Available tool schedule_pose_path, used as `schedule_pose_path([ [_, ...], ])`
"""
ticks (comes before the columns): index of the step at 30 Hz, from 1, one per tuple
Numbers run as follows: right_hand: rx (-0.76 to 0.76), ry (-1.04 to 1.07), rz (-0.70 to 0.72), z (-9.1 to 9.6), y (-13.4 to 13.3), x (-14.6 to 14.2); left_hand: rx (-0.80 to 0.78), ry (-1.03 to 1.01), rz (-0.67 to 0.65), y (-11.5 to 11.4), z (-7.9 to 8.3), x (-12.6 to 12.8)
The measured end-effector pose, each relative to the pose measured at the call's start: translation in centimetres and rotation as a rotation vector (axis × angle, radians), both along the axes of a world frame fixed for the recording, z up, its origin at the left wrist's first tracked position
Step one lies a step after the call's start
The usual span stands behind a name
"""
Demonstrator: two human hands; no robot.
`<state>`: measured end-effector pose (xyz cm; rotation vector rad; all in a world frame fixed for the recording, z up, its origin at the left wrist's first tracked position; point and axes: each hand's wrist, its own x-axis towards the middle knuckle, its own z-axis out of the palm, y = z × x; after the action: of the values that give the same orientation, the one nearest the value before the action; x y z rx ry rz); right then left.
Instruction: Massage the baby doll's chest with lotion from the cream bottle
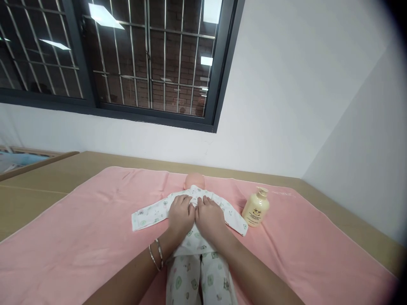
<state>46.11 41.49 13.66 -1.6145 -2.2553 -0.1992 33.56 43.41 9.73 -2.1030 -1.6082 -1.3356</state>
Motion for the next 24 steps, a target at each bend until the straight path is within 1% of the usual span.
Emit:
schedule_pose_path([
  [2,-0.053,0.050,-0.036,0.7,-0.3,0.1,-0.015,0.006,0.044,-0.3,0.1,0.1],
  [4,-0.086,0.095,-0.062,0.8,0.2,0.5,-0.032,0.019,0.070,-0.4,0.2,0.2],
  [6,-0.081,0.114,-0.075,0.3,1.2,0.9,-0.054,0.029,0.082,-0.2,0.1,0.3],
  [8,-0.063,0.130,-0.065,-0.6,2.1,1.1,-0.079,0.031,0.083,0.2,-0.1,0.3],
  [12,-0.057,0.170,0.015,-2.2,3.1,1.1,-0.118,0.010,0.046,1.2,-0.6,0.1],
  [17,-0.045,0.203,0.024,-2.5,3.2,1.3,-0.109,-0.003,0.025,1.5,-1.2,0.0],
  [20,-0.026,0.191,0.004,-2.3,2.8,1.2,-0.106,-0.005,0.048,1.0,-0.8,0.1],
  [24,0.014,0.153,-0.057,-1.8,2.0,0.9,-0.104,-0.060,0.083,0.5,-0.3,0.2],
])
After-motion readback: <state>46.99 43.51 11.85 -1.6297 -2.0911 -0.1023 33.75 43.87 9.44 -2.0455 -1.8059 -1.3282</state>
